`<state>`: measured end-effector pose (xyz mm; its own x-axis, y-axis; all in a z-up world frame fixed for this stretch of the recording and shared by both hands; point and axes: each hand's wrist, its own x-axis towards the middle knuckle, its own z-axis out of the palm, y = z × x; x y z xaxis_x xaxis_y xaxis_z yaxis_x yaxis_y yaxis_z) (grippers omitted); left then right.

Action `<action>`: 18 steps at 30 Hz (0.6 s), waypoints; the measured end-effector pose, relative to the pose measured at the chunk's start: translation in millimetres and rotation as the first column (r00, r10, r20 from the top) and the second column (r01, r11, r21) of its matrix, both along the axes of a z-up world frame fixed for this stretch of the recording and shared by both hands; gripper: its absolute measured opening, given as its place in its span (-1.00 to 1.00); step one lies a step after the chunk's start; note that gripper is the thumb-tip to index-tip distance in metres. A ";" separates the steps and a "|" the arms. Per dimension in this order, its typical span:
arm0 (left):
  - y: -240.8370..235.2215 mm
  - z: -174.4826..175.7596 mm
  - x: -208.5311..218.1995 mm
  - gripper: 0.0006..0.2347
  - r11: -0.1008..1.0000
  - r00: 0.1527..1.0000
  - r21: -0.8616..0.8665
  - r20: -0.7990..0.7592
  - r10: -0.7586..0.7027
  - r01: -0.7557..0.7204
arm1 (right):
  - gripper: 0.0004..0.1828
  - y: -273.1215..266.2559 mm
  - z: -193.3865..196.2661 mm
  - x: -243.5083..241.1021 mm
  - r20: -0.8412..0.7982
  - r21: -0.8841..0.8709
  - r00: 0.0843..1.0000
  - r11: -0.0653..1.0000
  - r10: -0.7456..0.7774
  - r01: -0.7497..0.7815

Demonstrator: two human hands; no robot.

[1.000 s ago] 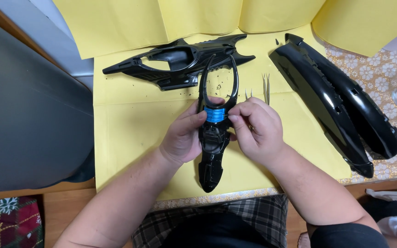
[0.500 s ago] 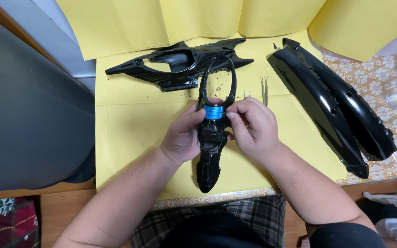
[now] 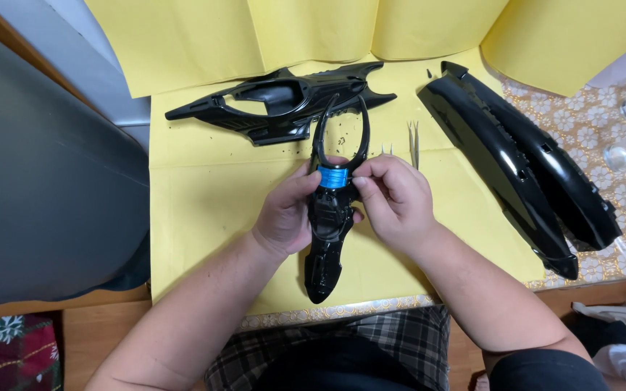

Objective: Removing blue masking tape from a black plastic model part using tweezers

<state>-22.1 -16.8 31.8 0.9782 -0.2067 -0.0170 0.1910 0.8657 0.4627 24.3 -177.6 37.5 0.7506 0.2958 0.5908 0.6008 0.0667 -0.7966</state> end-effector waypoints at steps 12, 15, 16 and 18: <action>-1.1 1.3 1.7 -0.65 0.999 0.999 0.012 -0.019 -0.046 0.046 | -0.92 -3.9 -0.2 3.0 -0.023 -0.061 0.993 0.992 -0.115 0.114; 1.9 -8.0 8.3 -0.66 0.998 0.998 -0.022 -0.018 -0.065 0.064 | -0.95 0.9 5.8 -4.6 -0.090 -0.060 0.991 0.993 -0.104 0.098; 2.4 -8.2 9.2 -0.66 0.998 0.998 -0.020 -0.011 -0.065 0.065 | -0.95 0.1 6.6 -1.1 -0.083 -0.058 0.991 0.993 -0.104 0.099; 4.5 -11.4 5.1 -0.65 0.998 0.998 -0.013 -0.022 -0.060 0.060 | -0.93 -0.1 4.8 2.0 -0.068 -0.072 0.996 0.996 -0.065 0.060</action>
